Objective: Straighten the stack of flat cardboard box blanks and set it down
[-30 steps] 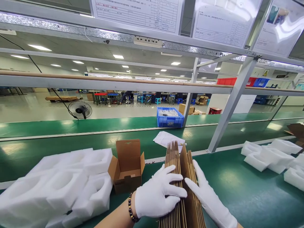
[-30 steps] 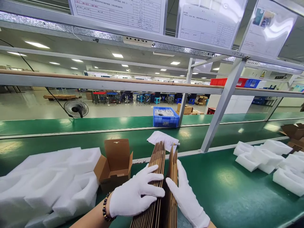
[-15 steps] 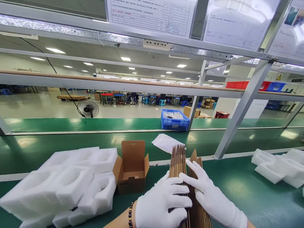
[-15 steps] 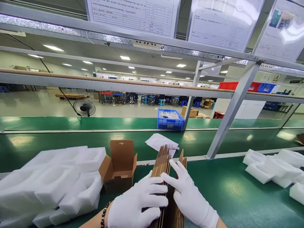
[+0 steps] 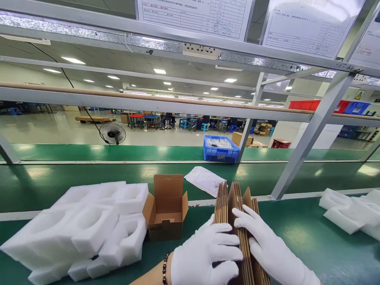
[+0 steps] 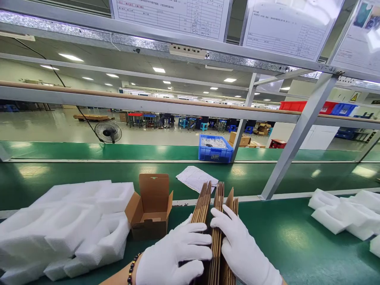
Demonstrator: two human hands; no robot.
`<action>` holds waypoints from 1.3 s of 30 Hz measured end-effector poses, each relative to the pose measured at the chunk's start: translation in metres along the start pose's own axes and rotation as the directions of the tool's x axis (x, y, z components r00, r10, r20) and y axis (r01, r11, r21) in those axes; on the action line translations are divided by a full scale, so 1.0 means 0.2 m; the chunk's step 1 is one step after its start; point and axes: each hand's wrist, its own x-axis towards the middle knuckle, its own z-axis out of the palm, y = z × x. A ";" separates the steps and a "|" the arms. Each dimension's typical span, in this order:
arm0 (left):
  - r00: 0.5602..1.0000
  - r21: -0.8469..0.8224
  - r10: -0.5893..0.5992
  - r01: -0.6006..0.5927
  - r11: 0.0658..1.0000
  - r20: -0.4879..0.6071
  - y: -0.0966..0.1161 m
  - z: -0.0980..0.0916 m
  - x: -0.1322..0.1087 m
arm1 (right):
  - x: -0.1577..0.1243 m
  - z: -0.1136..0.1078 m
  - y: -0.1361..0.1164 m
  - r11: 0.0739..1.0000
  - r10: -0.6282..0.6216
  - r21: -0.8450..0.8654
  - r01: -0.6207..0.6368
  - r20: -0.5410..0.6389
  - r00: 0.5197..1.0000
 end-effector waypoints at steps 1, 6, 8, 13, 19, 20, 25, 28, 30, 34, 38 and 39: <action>1.000 -0.004 -0.010 0.010 1.000 -0.001 0.00 0.00 -0.01 | 0.00 0.00 0.00 1.000 -0.010 0.009 0.010 0.000 1.000; 0.999 -0.027 -0.042 0.043 0.999 0.034 -0.01 0.03 -0.04 | -0.01 0.01 0.03 0.997 -0.066 0.041 0.067 -0.033 0.997; 0.999 -0.047 -0.032 0.032 0.998 0.018 -0.02 0.05 -0.05 | 0.00 0.01 0.03 0.998 -0.050 0.037 0.052 -0.042 0.998; 1.000 -0.053 0.002 -0.002 0.999 -0.002 -0.02 0.06 -0.04 | 0.06 -0.06 -0.05 0.990 -0.119 -0.074 0.123 0.050 0.992; 1.000 -0.049 0.017 -0.017 0.999 -0.007 -0.02 0.06 -0.03 | 0.11 -0.09 -0.12 0.983 -0.121 -0.131 0.132 0.092 0.988; 1.000 -0.042 0.018 -0.018 0.999 -0.006 -0.03 0.06 -0.03 | 0.12 -0.08 -0.11 0.983 -0.125 -0.123 0.135 0.088 0.988; 1.000 0.013 -0.009 0.009 1.000 0.025 -0.02 0.05 -0.05 | 0.11 -0.07 -0.09 0.991 -0.111 -0.067 0.118 0.105 0.988; 0.999 0.016 -0.042 0.042 0.999 0.006 -0.01 0.04 -0.06 | 0.10 -0.07 -0.08 0.995 -0.099 -0.006 0.100 0.090 0.991; 0.997 0.015 -0.072 0.071 0.997 0.010 0.00 0.03 -0.06 | 0.09 -0.07 -0.07 0.996 -0.087 0.029 0.085 0.078 0.993; 0.995 -0.016 -0.100 0.100 0.995 0.011 0.00 0.03 -0.06 | 0.07 -0.05 -0.06 0.997 -0.016 0.070 0.013 0.035 0.999; 0.996 -0.057 -0.084 0.083 0.995 -0.008 0.00 0.03 -0.06 | 0.06 -0.04 -0.07 0.995 0.040 0.092 -0.041 0.015 0.999; 0.996 -0.058 -0.084 0.083 0.995 -0.015 0.00 0.04 -0.06 | 0.06 -0.04 -0.07 0.994 0.037 0.098 -0.038 0.013 0.999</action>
